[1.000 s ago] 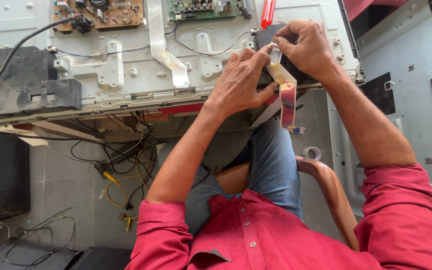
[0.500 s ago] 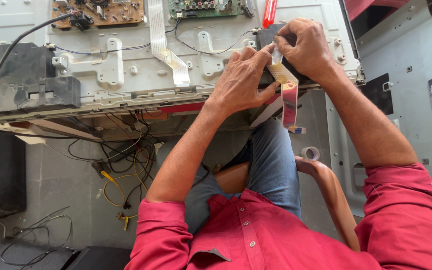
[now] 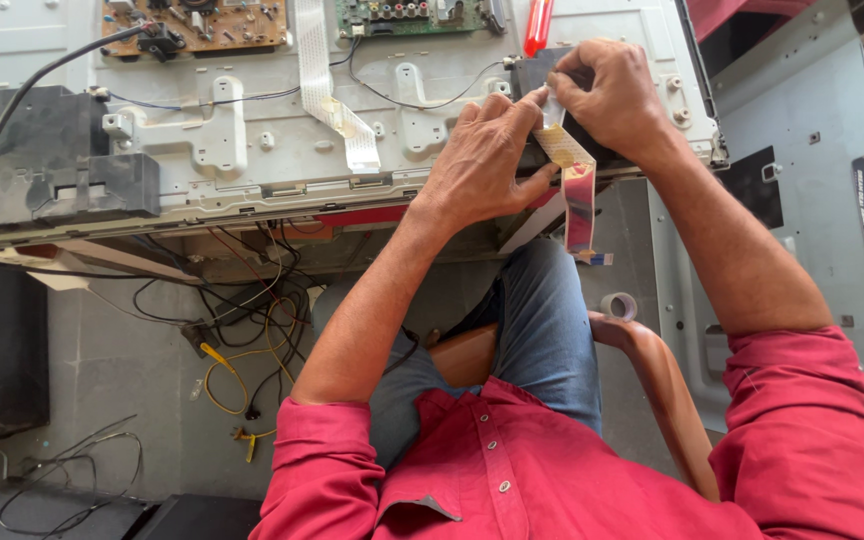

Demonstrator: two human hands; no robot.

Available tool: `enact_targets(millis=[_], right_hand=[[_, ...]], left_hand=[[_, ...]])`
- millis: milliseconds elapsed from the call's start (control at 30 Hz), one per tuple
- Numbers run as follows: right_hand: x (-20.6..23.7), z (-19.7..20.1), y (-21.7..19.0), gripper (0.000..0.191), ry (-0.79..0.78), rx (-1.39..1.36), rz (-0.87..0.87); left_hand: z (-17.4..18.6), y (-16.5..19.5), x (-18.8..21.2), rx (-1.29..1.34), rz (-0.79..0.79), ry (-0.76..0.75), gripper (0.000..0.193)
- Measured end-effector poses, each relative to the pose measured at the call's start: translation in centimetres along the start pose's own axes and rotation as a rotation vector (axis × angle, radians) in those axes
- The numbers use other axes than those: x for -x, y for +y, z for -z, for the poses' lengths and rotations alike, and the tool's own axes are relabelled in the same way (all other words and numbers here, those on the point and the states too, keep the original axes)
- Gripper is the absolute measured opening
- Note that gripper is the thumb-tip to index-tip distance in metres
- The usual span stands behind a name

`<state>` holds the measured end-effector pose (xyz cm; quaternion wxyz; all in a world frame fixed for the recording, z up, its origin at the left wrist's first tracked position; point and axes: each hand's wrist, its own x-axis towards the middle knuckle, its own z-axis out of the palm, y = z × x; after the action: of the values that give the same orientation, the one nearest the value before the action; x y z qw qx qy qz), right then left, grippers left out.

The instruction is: The person works on the back of a disassembled television, handling a flexible ribbon cable and applying adhesive tape to secure it. They then connect the ribbon cable to a circuit board and continue taping components in place.

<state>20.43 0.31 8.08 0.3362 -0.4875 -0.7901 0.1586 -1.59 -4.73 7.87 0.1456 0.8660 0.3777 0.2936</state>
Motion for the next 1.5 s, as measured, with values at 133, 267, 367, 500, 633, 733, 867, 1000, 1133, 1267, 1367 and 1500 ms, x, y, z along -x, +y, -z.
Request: enact_targets(millis=[133, 267, 367, 500, 633, 733, 867, 1000, 1133, 1267, 1367, 1500], right_hand=[[-0.10, -0.12, 0.08, 0.017, 0.012, 0.002, -0.011], [-0.28, -0.15, 0.24, 0.016, 0.003, 0.001, -0.013], [-0.32, -0.16, 0.28, 0.015, 0.041, 0.001, 0.040], [-0.28, -0.21, 0.29, 0.016, 0.015, 0.005, -0.030], [-0.45, -0.30, 0.42, 0.016, 0.027, -0.008, -0.022], [-0.60, -0.32, 0.51, 0.015, -0.010, -0.018, -0.024], [-0.52, -0.52, 0.38, 0.015, 0.044, -0.044, -0.017], [-0.62, -0.59, 0.28, 0.015, 0.007, -0.050, -0.053], [-0.80, -0.62, 0.35, 0.015, 0.049, -0.018, 0.007], [-0.83, -0.64, 0.47, 0.015, 0.010, -0.010, 0.018], [-0.85, -0.87, 0.47, 0.015, 0.046, -0.051, -0.022], [-0.98, -0.89, 0.46, 0.014, 0.030, -0.025, 0.021]], left_hand=[[0.15, -0.09, 0.01, -0.006, -0.036, 0.038, 0.079], [0.31, -0.02, -0.07, -0.008, 0.001, -0.001, 0.079], [0.49, -0.03, -0.04, 0.017, -0.017, 0.026, 0.079], [0.57, -0.10, -0.03, 0.000, -0.044, 0.041, 0.080], [0.45, -0.24, -0.15, -0.006, -0.040, 0.035, 0.080], [0.34, -0.38, -0.24, -0.003, -0.016, 0.018, 0.079], [0.25, -0.50, -0.18, -0.019, -0.024, 0.020, 0.078], [0.28, -0.55, -0.15, -0.012, -0.035, 0.037, 0.080], [0.37, -0.54, -0.24, 0.000, -0.025, 0.018, 0.081], [0.50, -0.57, -0.15, 0.005, -0.040, 0.042, 0.080], [0.53, -0.59, -0.15, -0.005, -0.026, 0.017, 0.078], [0.57, -0.70, -0.21, 0.001, -0.043, 0.045, 0.078]])
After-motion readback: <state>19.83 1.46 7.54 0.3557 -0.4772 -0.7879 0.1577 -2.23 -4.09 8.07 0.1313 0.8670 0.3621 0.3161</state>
